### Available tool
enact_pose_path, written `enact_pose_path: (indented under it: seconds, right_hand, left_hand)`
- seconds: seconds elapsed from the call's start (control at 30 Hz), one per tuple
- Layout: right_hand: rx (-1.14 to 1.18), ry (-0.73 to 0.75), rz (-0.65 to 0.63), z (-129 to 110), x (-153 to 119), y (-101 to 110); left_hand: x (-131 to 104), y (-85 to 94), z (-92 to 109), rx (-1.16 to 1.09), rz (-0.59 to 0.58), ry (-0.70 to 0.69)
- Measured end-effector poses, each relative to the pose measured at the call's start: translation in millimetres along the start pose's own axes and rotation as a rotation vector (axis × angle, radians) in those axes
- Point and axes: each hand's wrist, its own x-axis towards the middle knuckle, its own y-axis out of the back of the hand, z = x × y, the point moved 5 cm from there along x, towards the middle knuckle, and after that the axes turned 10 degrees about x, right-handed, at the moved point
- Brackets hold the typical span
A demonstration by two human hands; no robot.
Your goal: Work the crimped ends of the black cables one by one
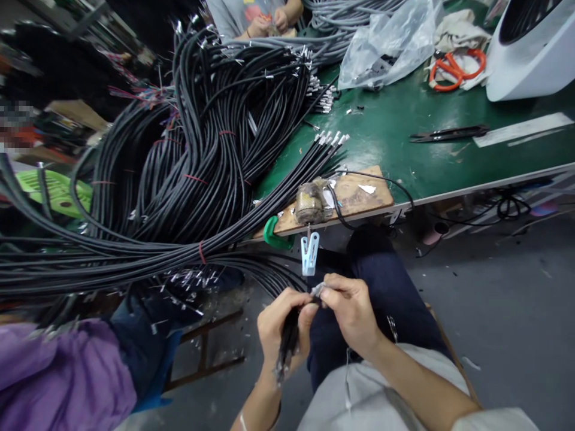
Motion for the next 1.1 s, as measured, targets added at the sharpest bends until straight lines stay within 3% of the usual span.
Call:
enact_pose_path:
  seconds: [0.13, 0.3, 0.4, 0.47, 0.53, 0.6, 0.67, 0.77, 0.87, 0.97, 1.1]
  right_hand:
    - [0.018, -0.126, -0.042, 0.3, 3.1, 7.9]
    - [0.013, -0.070, -0.156, -12.9, 0.8, 6.6]
    - [-0.088, -0.024, -0.066, -17.2, 0.2, 5.8]
    - [-0.157, 0.057, 0.017, -18.7, -2.1, 5.9]
    - [-0.264, 0.240, 0.071, -23.2, -7.7, 5.4]
    - [-0.410, 0.482, 0.062, -30.5, -16.8, 2.3]
    - [-0.563, 0.634, 0.013, -35.9, -24.2, -1.3]
    - [-0.707, 0.538, -0.021, -38.2, -22.8, -0.6]
    - [-0.736, 0.449, 0.045, -41.5, -19.4, 3.0]
    - [-0.748, 0.537, 0.085, -43.9, -21.6, 2.2]
    - [-0.818, 0.636, 0.014, -40.0, -25.2, 0.9]
  left_hand:
    - [0.3, 1.4, -0.1, -0.005, -0.051, -0.014]
    - [1.5, 3.2, 2.0, 0.029, -0.108, -0.019]
    - [0.6, 4.4, 1.7, 0.056, -0.087, -0.008]
    - [-0.3, 4.7, 1.8, 0.068, -0.076, -0.004]
    - [-1.1, 5.2, 2.5, 0.080, -0.063, -0.002]
    - [-1.3, 6.5, 3.1, 0.087, -0.030, 0.012]
    - [-0.9, 7.3, 3.6, 0.070, 0.008, 0.027]
    - [1.1, 5.1, 5.1, 0.023, 0.024, 0.017]
    - [3.3, 1.9, 6.4, 0.002, 0.026, 0.005]
    - [3.7, 1.3, 7.2, -0.005, 0.034, 0.007]
    - [1.8, 3.7, 6.3, 0.004, 0.030, 0.039]
